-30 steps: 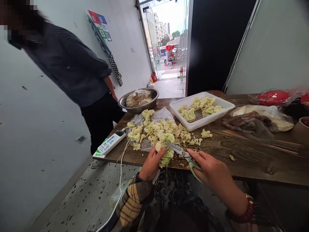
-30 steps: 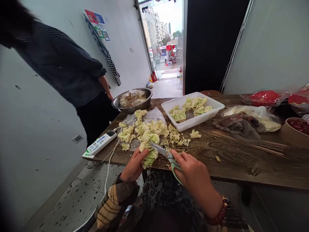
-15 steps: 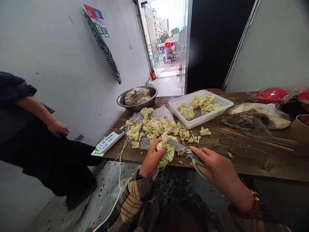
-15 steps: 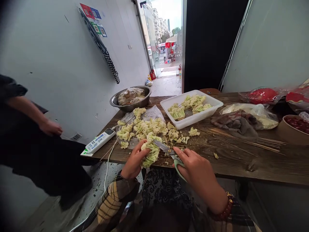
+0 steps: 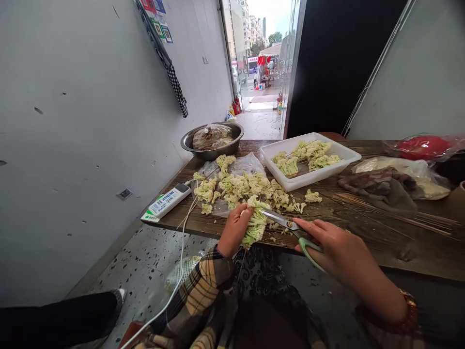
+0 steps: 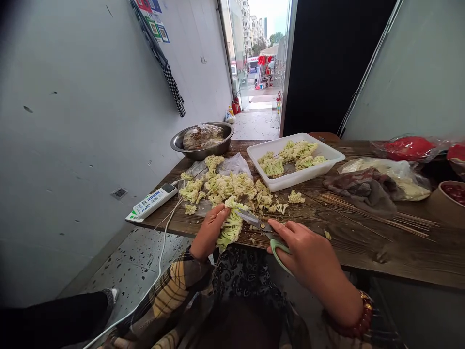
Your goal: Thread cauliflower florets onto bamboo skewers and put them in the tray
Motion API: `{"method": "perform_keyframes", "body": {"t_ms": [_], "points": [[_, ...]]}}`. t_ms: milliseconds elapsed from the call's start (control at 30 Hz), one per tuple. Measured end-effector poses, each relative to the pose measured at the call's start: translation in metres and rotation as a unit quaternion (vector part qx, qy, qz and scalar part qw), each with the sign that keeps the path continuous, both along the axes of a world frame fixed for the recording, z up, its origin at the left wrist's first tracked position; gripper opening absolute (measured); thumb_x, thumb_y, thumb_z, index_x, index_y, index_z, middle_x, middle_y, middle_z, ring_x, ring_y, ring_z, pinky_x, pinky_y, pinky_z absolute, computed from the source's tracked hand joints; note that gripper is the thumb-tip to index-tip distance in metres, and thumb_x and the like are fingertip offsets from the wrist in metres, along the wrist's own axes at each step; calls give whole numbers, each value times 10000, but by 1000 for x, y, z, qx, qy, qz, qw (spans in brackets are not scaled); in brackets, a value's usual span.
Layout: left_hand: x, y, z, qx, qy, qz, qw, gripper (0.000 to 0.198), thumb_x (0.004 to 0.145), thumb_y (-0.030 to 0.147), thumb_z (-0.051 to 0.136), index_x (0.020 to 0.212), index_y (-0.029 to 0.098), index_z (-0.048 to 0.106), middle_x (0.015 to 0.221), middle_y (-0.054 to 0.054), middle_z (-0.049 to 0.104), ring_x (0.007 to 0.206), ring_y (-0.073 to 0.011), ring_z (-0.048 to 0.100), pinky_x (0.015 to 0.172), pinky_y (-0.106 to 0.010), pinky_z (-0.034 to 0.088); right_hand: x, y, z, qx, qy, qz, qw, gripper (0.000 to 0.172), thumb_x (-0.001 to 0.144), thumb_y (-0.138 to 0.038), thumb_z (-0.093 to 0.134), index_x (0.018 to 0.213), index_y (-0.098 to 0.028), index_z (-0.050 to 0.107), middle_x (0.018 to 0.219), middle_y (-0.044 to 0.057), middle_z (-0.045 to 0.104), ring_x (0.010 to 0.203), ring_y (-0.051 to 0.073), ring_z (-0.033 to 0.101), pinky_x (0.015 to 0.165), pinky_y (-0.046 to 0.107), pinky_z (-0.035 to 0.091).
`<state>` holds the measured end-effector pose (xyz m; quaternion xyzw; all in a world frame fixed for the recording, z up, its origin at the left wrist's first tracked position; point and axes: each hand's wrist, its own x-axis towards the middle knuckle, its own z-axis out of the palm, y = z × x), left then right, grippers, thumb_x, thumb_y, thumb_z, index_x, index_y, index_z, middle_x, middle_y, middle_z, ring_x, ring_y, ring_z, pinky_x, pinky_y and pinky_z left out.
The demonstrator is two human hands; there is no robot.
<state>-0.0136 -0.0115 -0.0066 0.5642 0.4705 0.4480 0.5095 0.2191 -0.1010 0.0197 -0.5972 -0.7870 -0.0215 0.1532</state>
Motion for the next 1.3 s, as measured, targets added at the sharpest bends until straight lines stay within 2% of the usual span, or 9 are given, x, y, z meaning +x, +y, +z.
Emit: {"method": "perform_keyframes", "body": {"t_ms": [133,300,433,667,933,1067,1300], "points": [[0,0,7,46,79,-28,995,275,835,422,488,721,171,498,719,11,470,704,-131,428,640,-229,366,3,-1,17,-20,-38,14,999,446,845,-371,585,1282,-304,532,977,24,677,816,198,657,562,270,445],[-1,-2,15,80,145,-74,983,272,858,400,444,713,172,474,720,10,430,714,-134,404,646,-237,347,7,2,32,-51,-78,27,995,412,833,-292,579,1244,-315,557,924,14,682,721,177,648,511,258,396],[-2,-2,17,89,170,-103,976,283,877,392,417,695,178,456,710,11,422,702,-135,398,642,-244,341,10,6,37,-55,-94,50,993,384,813,-276,594,1196,-311,581,912,11,677,722,172,639,512,252,365],[0,-5,20,99,182,-98,973,291,895,369,378,699,175,469,696,9,438,693,-139,406,655,-259,339,10,17,50,-84,-127,58,987,335,801,-319,622,1136,-314,613,882,10,670,718,176,643,503,262,302],[-1,-5,17,106,186,-101,972,296,892,361,373,675,179,459,667,18,415,672,-136,400,648,-261,330,9,24,51,-104,-145,73,981,277,814,-363,603,1081,-296,635,877,19,684,721,181,650,514,261,307],[-2,-5,14,100,178,-101,974,304,889,363,377,661,183,464,652,18,425,669,-141,403,645,-264,333,4,21,49,-104,-151,79,980,248,811,-298,595,1052,-255,636,884,34,685,678,169,648,510,255,326],[-4,-3,3,70,142,-90,983,293,868,388,426,711,178,556,726,-15,538,747,-171,469,697,-275,379,5,16,40,-104,-163,82,978,248,831,-205,564,1070,-215,629,895,65,707,682,175,665,536,238,379]]}}
